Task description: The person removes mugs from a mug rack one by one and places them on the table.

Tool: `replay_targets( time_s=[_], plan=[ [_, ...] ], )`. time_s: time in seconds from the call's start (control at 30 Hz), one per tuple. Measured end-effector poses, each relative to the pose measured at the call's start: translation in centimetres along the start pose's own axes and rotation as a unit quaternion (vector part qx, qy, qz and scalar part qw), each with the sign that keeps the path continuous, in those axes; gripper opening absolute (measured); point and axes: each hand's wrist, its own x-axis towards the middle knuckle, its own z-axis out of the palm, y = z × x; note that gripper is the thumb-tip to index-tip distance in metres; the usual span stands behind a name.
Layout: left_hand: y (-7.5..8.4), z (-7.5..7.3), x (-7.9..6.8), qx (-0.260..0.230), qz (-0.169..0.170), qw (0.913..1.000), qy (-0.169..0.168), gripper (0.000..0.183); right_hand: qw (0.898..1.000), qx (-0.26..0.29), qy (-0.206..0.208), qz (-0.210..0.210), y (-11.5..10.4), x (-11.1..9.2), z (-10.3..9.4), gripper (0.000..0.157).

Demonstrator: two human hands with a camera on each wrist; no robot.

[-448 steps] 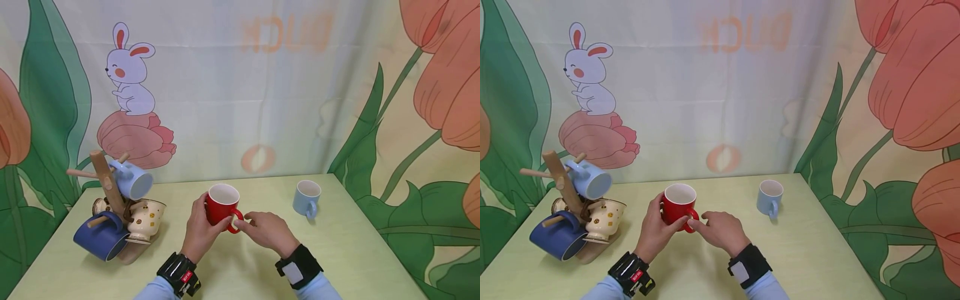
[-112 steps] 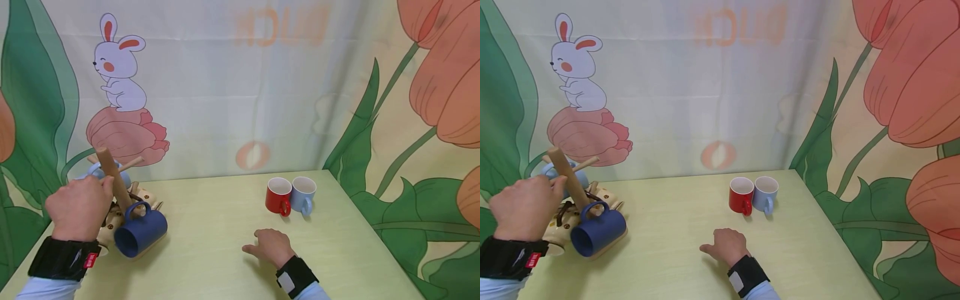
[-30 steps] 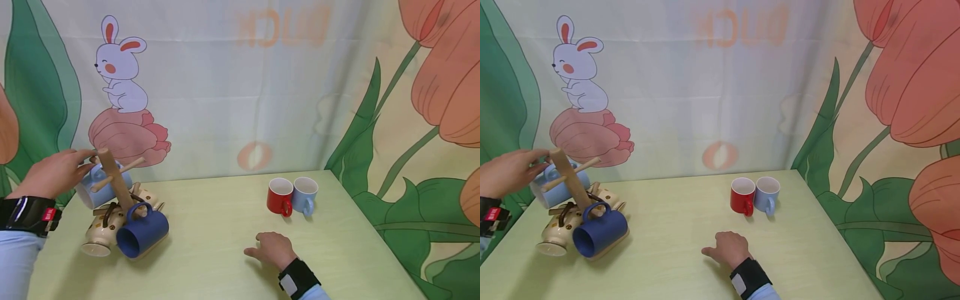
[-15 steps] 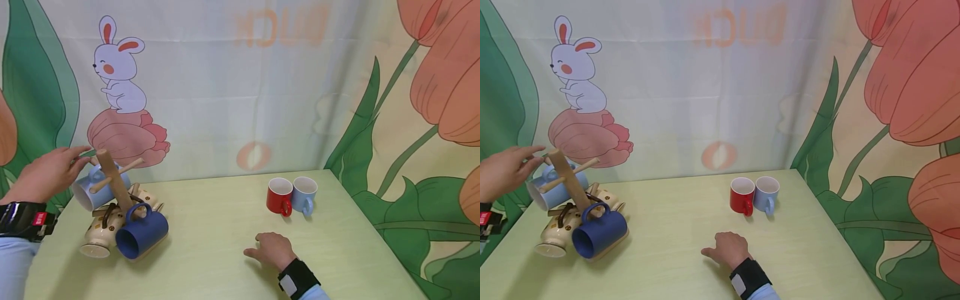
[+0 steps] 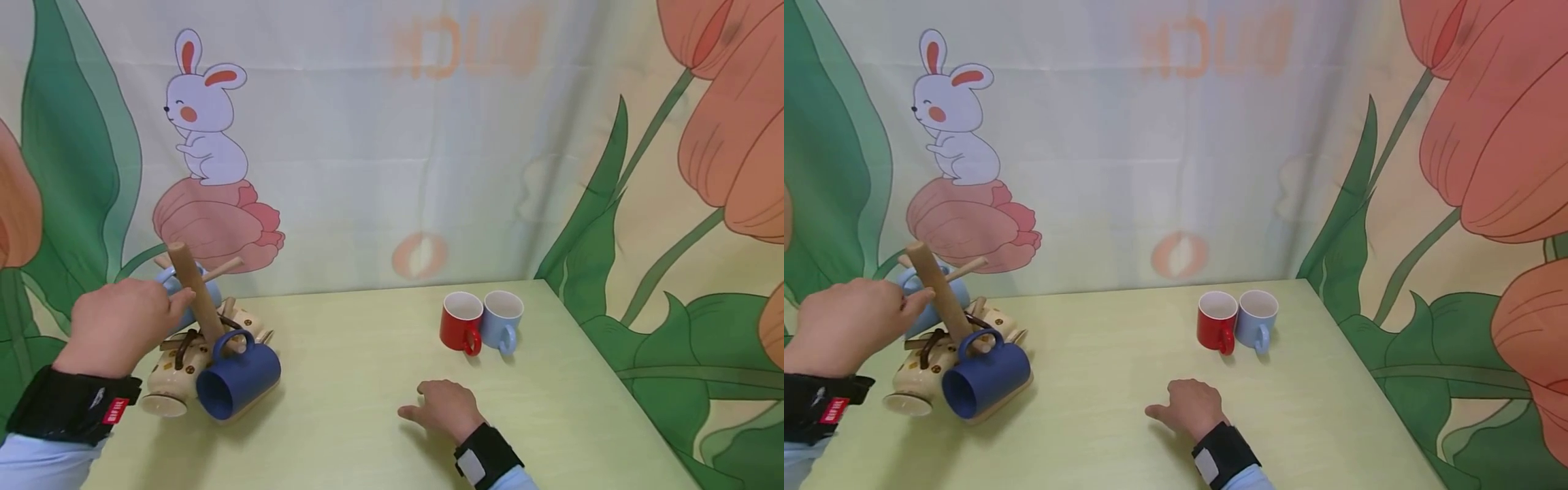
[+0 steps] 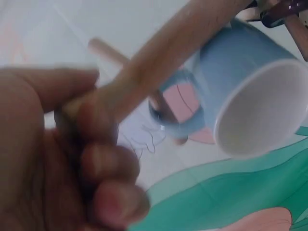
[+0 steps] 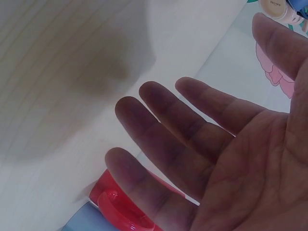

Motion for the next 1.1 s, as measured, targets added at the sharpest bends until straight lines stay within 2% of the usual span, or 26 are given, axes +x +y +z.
replay_targets(
  time_s=[0.1, 0.17, 0.2, 0.3, 0.47, 0.53, 0.7, 0.8, 0.93, 1.0, 1.1],
  plan=[
    [0.6, 1.1, -0.4, 0.019, 0.001, 0.9949, 0.099, 0.061, 1.0, -0.001, 0.001, -0.001, 0.0, 0.0, 0.1, 0.054],
    [1.0, 1.6, -0.4, 0.026, -0.002, 0.9906, 0.135, 0.063, 1.0, -0.001, 0.004, -0.002, 0.0, 0.0, 0.1, 0.053],
    [1.1, 1.7, -0.4, 0.027, -0.006, 0.9898, 0.14, 0.063, 1.0, 0.0, 0.005, -0.002, 0.0, -0.1, 0.1, 0.053],
    [1.7, 1.8, -0.3, 0.023, -0.014, 0.9915, 0.127, 0.06, 1.0, 0.002, 0.006, -0.002, 0.0, -0.1, 0.1, 0.054],
    [3.5, 2.3, 0.1, 0.027, -0.006, 0.988, 0.152, 0.055, 1.0, 0.005, 0.004, 0.001, -0.1, -0.1, 0.1, 0.054],
    [4.4, 2.5, 0.4, 0.03, -0.014, 0.9866, 0.16, 0.053, 1.0, 0.004, 0.006, 0.003, -0.1, -0.1, 0.1, 0.054],
    [5.3, 2.4, 0.8, 0.038, -0.039, 0.9908, 0.124, 0.055, 1.0, 0.003, 0.01, 0.005, -0.2, -0.2, 0.1, 0.054],
    [4.6, 2.1, 0.5, 0.019, -0.03, 0.9914, 0.126, 0.063, 1.0, 0.002, 0.009, 0.002, -0.1, -0.3, 0.1, 0.053],
    [2.3, 0.7, 0.6, -0.054, -0.049, 0.9936, 0.087, 0.064, 1.0, 0.003, 0.009, 0.002, -0.1, -0.3, 0.1, 0.053],
    [0.8, 0.0, 1.0, -0.079, -0.077, 0.992, 0.062, 0.06, 1.0, 0.004, 0.008, 0.006, -0.1, -0.3, 0.0, 0.054],
    [-1.7, 0.0, 1.8, -0.086, -0.084, 0.9904, 0.068, 0.044, 1.0, 0.006, 0.004, 0.011, -0.1, -0.2, -0.1, 0.054]
  ],
)
